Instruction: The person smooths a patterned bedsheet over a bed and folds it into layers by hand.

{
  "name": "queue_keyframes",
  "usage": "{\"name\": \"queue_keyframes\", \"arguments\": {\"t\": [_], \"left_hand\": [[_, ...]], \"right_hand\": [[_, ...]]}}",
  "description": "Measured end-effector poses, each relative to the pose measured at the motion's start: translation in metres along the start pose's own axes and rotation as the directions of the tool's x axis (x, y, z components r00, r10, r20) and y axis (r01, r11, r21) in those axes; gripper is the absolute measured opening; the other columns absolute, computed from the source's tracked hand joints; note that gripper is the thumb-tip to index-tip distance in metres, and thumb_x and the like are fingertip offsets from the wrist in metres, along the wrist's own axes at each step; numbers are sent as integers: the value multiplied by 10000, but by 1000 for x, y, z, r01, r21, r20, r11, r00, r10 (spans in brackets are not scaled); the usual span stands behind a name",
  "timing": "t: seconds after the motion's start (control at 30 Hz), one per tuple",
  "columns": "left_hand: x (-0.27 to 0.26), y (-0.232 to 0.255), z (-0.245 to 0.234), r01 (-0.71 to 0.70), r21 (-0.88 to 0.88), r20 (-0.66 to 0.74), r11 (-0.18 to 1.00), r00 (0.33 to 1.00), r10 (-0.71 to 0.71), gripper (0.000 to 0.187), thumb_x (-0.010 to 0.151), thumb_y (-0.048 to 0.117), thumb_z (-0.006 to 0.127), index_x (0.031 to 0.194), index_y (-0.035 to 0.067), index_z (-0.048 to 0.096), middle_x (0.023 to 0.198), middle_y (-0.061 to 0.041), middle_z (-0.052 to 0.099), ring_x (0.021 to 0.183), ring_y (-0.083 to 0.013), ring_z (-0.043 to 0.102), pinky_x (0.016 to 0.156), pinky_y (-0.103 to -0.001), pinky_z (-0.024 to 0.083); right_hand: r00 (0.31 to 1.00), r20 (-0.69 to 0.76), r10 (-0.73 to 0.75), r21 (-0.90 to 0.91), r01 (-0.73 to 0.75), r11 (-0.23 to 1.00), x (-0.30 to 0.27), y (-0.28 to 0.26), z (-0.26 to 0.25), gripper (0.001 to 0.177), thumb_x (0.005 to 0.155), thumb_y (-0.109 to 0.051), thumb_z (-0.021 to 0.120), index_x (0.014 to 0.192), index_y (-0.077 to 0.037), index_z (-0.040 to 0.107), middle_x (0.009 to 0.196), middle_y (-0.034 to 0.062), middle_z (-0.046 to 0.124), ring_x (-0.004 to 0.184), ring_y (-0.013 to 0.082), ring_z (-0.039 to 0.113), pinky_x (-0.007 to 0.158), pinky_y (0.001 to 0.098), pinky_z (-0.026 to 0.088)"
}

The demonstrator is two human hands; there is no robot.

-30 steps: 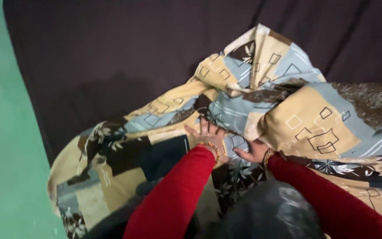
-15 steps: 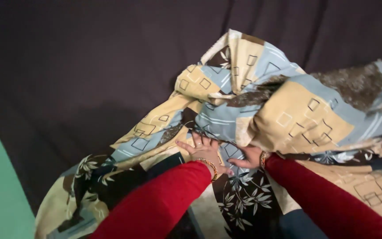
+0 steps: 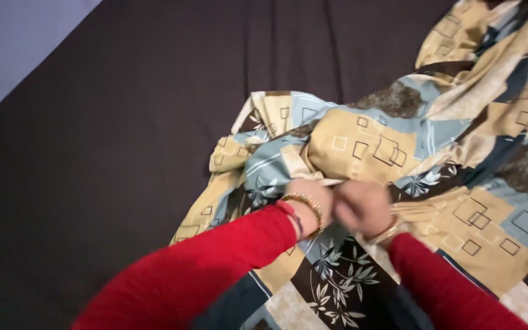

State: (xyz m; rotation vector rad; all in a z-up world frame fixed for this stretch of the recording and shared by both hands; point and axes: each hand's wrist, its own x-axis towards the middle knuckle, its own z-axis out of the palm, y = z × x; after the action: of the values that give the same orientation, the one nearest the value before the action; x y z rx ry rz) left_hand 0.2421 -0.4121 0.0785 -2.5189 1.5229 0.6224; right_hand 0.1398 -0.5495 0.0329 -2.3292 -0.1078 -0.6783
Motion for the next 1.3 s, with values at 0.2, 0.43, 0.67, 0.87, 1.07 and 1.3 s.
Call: {"name": "queue_keyframes", "arguments": {"t": [0.2,0.43,0.67,0.87,1.07,1.3], "left_hand": [[46,57,-73,-146,0,-537,989,834,124,399,885,364,726,1225,183,623,1197,-98,680,1164,-321,639,948,-561,504],[104,-11,-76,423,-325,46,846,901,-432,1449,541,720,884,1633,265,49,1669,-233,119,1501,-434,274,1154,-676,282],[108,-75,-51,381,-411,299,829,915,-272,1655,424,751,890,1654,147,-38,1649,-243,289,1518,-399,334,1235,-480,319],[73,-98,-21,433,-39,298,901,865,-403,1319,531,648,931,1557,80,327,1527,-195,491,1410,-340,495,1217,-438,332],[68,-88,-46,615,-241,195,751,789,-583,484,758,404,758,1118,81,785,1141,-187,792,1059,-332,771,931,-430,591],[60,-152,-79,284,-873,-288,396,355,-889,361,793,229,707,1095,33,724,1089,-202,742,1022,-361,721,914,-462,563]], "right_hand": [[629,-716,303,-228,-621,750,-80,122,-73,236,1056,-208,741,1202,-40,664,1161,140,696,1063,306,668,884,432,556],[-47,-807,588,-58,-986,-158,-153,229,-17,1032,865,-630,716,1380,193,365,1246,316,590,1090,421,621,877,523,513],[419,-390,820,266,-802,536,-58,195,52,661,992,-416,536,1439,64,457,1458,288,523,1342,423,514,1137,459,402],[409,-361,838,411,-737,536,-23,138,18,707,1004,-464,520,1518,2,386,1619,248,376,1513,384,331,1243,397,261],[419,-455,785,13,-879,477,-1,92,23,936,904,-561,638,1611,-67,277,1693,250,159,1577,412,74,1219,558,100],[625,-502,599,-55,-714,698,24,55,23,905,922,-500,671,1625,-78,288,1699,297,145,1583,443,82,1225,572,134]]}}
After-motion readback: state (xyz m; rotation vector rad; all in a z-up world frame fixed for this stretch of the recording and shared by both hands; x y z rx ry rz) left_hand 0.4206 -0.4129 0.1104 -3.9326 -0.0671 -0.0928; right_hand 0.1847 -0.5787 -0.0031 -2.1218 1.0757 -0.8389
